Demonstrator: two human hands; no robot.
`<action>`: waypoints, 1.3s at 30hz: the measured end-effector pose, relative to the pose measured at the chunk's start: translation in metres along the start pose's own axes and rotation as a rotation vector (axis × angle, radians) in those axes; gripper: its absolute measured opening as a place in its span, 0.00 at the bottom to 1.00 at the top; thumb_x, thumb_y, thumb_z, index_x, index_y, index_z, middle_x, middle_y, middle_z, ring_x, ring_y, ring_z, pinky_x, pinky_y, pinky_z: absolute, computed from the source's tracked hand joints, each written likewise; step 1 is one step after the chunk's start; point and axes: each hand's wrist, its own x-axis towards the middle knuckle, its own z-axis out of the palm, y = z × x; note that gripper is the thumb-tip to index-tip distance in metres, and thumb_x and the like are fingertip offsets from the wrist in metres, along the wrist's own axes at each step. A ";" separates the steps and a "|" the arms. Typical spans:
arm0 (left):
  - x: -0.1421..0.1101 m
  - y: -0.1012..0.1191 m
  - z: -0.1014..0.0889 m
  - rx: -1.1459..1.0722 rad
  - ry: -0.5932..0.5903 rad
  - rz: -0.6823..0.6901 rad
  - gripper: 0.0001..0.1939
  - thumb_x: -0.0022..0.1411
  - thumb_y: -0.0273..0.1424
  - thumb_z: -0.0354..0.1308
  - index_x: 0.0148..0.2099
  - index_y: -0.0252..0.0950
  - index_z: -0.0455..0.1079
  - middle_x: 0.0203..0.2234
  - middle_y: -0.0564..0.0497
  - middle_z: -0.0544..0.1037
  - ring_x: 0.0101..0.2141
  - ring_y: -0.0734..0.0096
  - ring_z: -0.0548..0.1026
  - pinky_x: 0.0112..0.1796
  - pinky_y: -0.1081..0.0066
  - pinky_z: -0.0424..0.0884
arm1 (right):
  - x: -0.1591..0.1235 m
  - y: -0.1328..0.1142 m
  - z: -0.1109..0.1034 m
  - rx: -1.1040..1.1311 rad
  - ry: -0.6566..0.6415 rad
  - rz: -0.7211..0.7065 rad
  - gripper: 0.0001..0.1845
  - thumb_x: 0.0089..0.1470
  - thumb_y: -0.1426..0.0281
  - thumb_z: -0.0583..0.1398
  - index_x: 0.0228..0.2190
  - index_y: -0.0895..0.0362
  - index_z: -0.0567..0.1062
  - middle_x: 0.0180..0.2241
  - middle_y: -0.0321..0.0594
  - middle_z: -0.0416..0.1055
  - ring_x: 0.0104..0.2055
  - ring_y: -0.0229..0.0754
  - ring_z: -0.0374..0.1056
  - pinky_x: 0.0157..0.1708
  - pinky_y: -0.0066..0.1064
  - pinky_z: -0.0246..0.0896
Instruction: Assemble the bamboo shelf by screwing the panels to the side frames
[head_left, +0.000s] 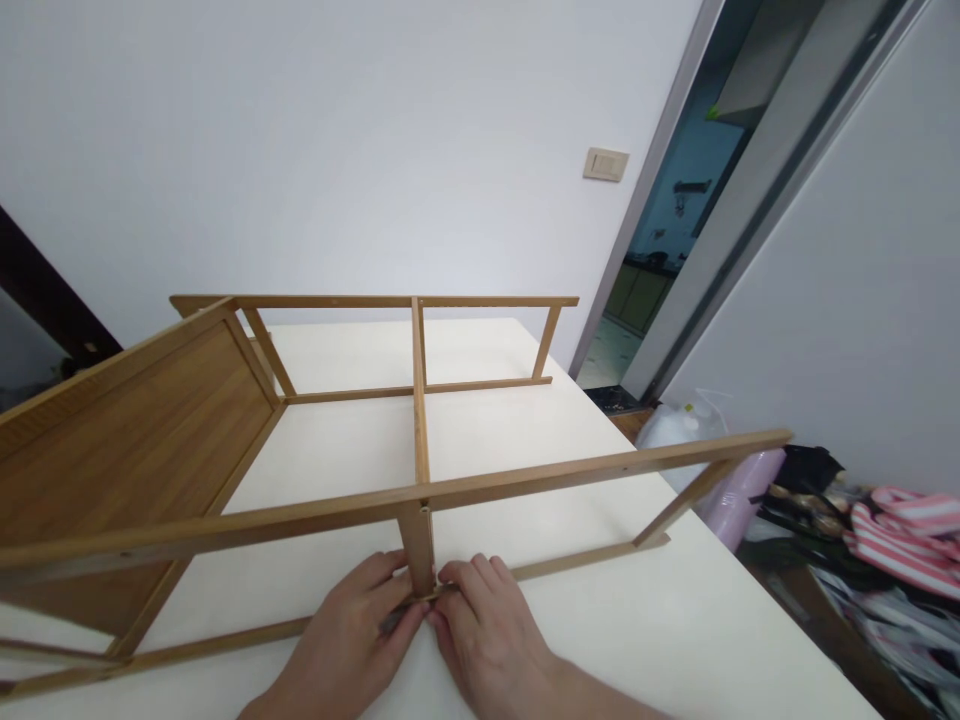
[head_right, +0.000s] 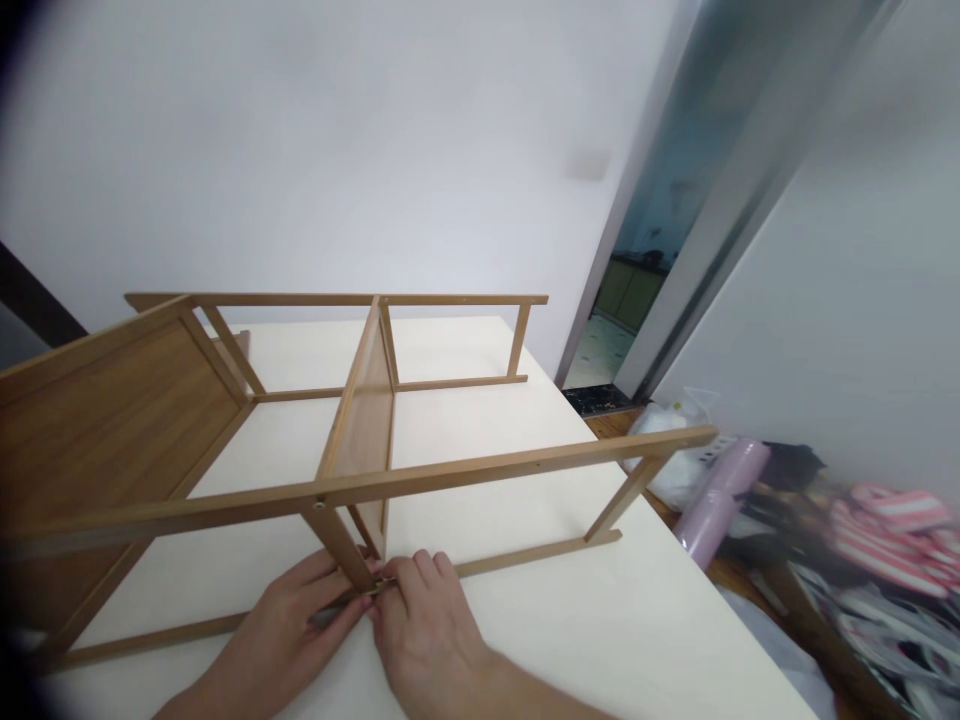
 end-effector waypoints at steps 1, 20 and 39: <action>0.001 0.001 -0.001 -0.012 -0.008 -0.008 0.17 0.63 0.29 0.54 0.53 0.44 0.73 0.45 0.47 0.78 0.45 0.67 0.76 0.48 0.68 0.74 | 0.000 0.000 -0.001 0.000 -0.008 -0.001 0.03 0.57 0.76 0.59 0.35 0.57 0.70 0.37 0.41 0.71 0.37 0.44 0.63 0.42 0.39 0.57; 0.015 0.024 -0.012 0.058 -0.023 -0.170 0.09 0.57 0.30 0.55 0.30 0.36 0.76 0.27 0.51 0.78 0.31 0.68 0.72 0.33 0.72 0.61 | 0.005 0.002 -0.007 0.027 -0.082 -0.001 0.05 0.58 0.73 0.58 0.30 0.59 0.74 0.36 0.41 0.71 0.39 0.41 0.66 0.41 0.34 0.62; 0.016 0.014 -0.005 0.011 -0.006 -0.175 0.09 0.56 0.31 0.55 0.34 0.37 0.77 0.29 0.52 0.78 0.33 0.68 0.72 0.35 0.73 0.62 | 0.003 0.007 -0.005 0.192 -0.054 0.079 0.04 0.48 0.77 0.58 0.27 0.57 0.72 0.35 0.40 0.71 0.38 0.40 0.66 0.40 0.31 0.61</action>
